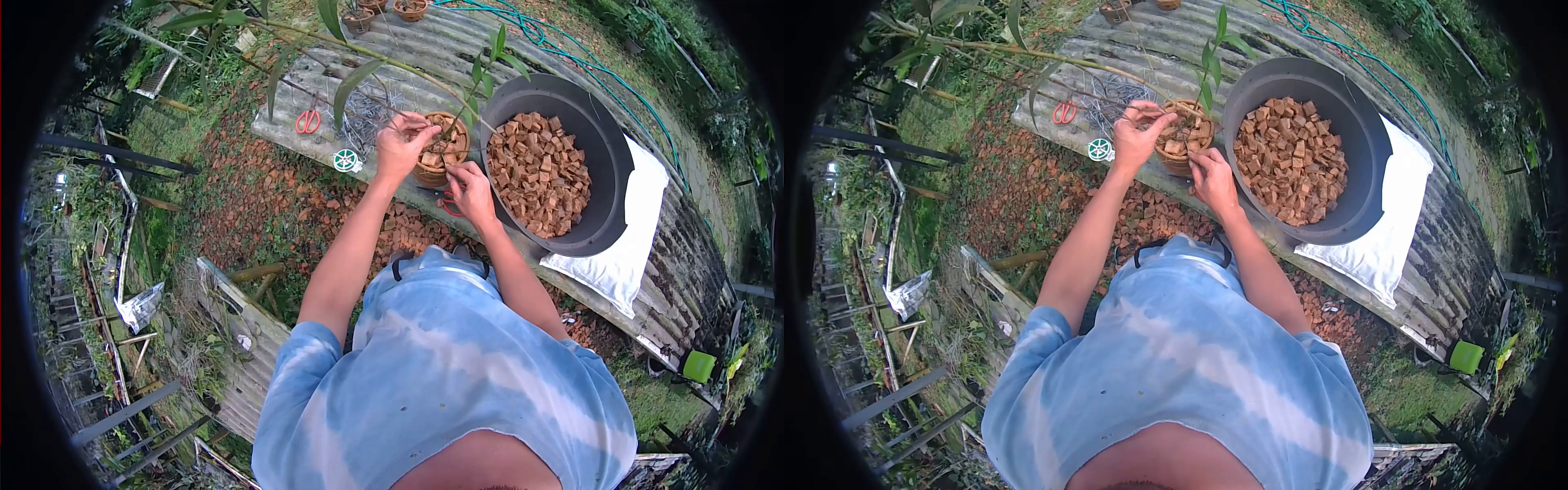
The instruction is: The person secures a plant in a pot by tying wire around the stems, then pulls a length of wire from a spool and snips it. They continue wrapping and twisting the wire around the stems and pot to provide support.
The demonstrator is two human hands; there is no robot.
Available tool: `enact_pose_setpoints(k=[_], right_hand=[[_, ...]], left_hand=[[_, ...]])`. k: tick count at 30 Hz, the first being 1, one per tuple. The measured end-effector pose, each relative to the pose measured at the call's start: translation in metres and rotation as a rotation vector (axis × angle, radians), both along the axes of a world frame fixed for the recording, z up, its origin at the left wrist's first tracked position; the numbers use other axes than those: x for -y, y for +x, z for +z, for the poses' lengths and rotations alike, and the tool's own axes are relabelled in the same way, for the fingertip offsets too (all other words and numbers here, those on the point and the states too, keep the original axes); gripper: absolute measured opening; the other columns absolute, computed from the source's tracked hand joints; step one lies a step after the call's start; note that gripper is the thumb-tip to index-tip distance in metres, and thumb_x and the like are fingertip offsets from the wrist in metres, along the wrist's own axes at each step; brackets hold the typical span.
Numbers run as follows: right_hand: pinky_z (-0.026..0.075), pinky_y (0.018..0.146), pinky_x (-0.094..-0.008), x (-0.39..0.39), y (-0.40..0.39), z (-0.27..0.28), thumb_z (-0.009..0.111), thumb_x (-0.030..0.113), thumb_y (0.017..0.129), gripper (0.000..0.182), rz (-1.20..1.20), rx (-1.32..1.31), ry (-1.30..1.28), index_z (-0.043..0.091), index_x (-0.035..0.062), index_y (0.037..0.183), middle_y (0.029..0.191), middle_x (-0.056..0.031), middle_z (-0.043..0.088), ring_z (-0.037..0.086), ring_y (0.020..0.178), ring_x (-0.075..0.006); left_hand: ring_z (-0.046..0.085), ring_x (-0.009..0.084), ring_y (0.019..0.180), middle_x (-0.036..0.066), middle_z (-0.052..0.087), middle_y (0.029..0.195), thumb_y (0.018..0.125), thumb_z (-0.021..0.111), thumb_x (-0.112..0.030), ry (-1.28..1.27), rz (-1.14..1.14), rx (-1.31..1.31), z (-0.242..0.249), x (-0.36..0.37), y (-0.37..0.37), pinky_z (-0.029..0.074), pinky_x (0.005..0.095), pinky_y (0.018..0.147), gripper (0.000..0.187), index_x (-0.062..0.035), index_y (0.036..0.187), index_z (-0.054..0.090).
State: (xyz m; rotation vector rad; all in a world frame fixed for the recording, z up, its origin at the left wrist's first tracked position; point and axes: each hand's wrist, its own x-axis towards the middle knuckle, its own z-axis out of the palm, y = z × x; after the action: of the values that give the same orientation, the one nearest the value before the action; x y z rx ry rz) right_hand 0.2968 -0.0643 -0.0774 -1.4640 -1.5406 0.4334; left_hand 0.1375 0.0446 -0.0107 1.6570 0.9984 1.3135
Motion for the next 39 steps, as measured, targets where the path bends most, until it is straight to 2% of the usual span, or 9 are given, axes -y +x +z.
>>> enact_pose_setpoints(k=[1,13,19,22,25,29,33,34,39], right_hand=[[0.057,0.085,-0.0423,0.0,0.0,0.0,0.07,0.001,0.09,0.019,0.002,-0.004,0.0,0.076,0.0004,0.109,0.103,-0.0167,0.071,0.07,0.095,-0.0364],[0.056,0.084,-0.0428,-0.001,0.0,0.002,0.071,0.002,0.09,0.018,-0.012,-0.016,-0.047,0.077,0.0008,0.106,0.101,-0.0167,0.07,0.07,0.093,-0.0371],[0.056,0.084,-0.0434,-0.001,0.0,0.004,0.071,0.003,0.09,0.018,-0.019,-0.002,-0.066,0.078,0.0014,0.107,0.1,-0.016,0.07,0.069,0.094,-0.0376],[0.056,0.085,-0.0436,-0.002,0.0,0.003,0.071,0.003,0.09,0.019,-0.015,-0.009,-0.068,0.078,0.0013,0.107,0.101,-0.016,0.07,0.069,0.094,-0.0378],[0.055,0.085,-0.044,-0.002,0.0,-0.001,0.071,0.003,0.089,0.019,-0.012,-0.005,-0.051,0.078,0.0012,0.107,0.101,-0.0164,0.07,0.069,0.094,-0.0381],[0.055,0.085,-0.0446,-0.003,0.001,-0.002,0.071,0.004,0.09,0.019,-0.009,0.04,-0.04,0.077,0.0012,0.108,0.1,-0.0173,0.069,0.069,0.094,-0.0389],[0.054,0.086,-0.0448,-0.003,0.0,0.0,0.071,0.005,0.09,0.019,-0.012,-0.003,-0.086,0.078,0.0017,0.108,0.099,-0.0182,0.068,0.068,0.095,-0.0394],[0.054,0.086,-0.0448,-0.003,-0.001,0.001,0.071,0.005,0.09,0.019,-0.012,-0.011,-0.092,0.078,0.0018,0.108,0.099,-0.0183,0.068,0.068,0.095,-0.0394],[0.054,0.085,-0.0446,-0.004,-0.001,0.007,0.07,0.005,0.09,0.019,-0.014,-0.007,-0.113,0.078,0.0019,0.108,0.099,-0.0183,0.068,0.068,0.095,-0.0393]], left_hand=[[0.073,0.0108,0.085,0.007,0.077,0.091,0.086,0.085,-0.007,0.0,-0.002,0.088,-0.001,0.002,0.003,0.058,0.0263,0.075,0.022,-0.0002,0.102,0.071],[0.07,0.0087,0.084,0.005,0.075,0.09,0.09,0.082,-0.006,-0.031,-0.046,0.125,-0.007,-0.001,0.007,0.056,0.0238,0.072,0.018,-0.0013,0.097,0.066],[0.072,0.011,0.081,0.006,0.076,0.09,0.09,0.081,-0.004,0.043,-0.04,0.061,0.002,0.0,0.004,0.06,0.0259,0.07,0.013,0.0011,0.089,0.07],[0.072,0.0141,0.095,0.01,0.074,0.094,0.091,0.078,0.003,-0.034,-0.173,0.25,0.002,-0.002,0.007,0.06,0.0279,0.083,0.014,-0.001,0.092,0.065],[0.073,0.0183,0.101,0.012,0.073,0.099,0.09,0.076,0.007,-0.057,-0.219,0.227,0.004,-0.006,0.005,0.061,0.0314,0.088,0.016,0.0002,0.087,0.062],[0.073,0.019,0.1,0.013,0.074,0.105,0.089,0.077,0.009,-0.242,-0.398,0.481,-0.019,-0.022,0.001,0.061,0.0317,0.089,0.019,-0.0013,0.085,0.062],[0.073,0.0179,0.099,0.007,0.073,0.099,0.09,0.075,0.01,-0.176,-0.232,0.234,0.011,-0.009,0.011,0.061,0.0314,0.09,0.019,-0.0031,0.085,0.062],[0.073,0.0174,0.1,0.007,0.074,0.101,0.09,0.075,0.009,-0.144,-0.3,0.359,0.001,-0.015,0.011,0.06,0.0303,0.09,0.018,-0.0033,0.087,0.062],[0.074,0.0178,0.103,0.01,0.074,0.103,0.091,0.074,0.009,-0.131,-0.226,0.276,0.003,-0.018,0.012,0.061,0.0303,0.091,0.018,-0.0032,0.091,0.061]])
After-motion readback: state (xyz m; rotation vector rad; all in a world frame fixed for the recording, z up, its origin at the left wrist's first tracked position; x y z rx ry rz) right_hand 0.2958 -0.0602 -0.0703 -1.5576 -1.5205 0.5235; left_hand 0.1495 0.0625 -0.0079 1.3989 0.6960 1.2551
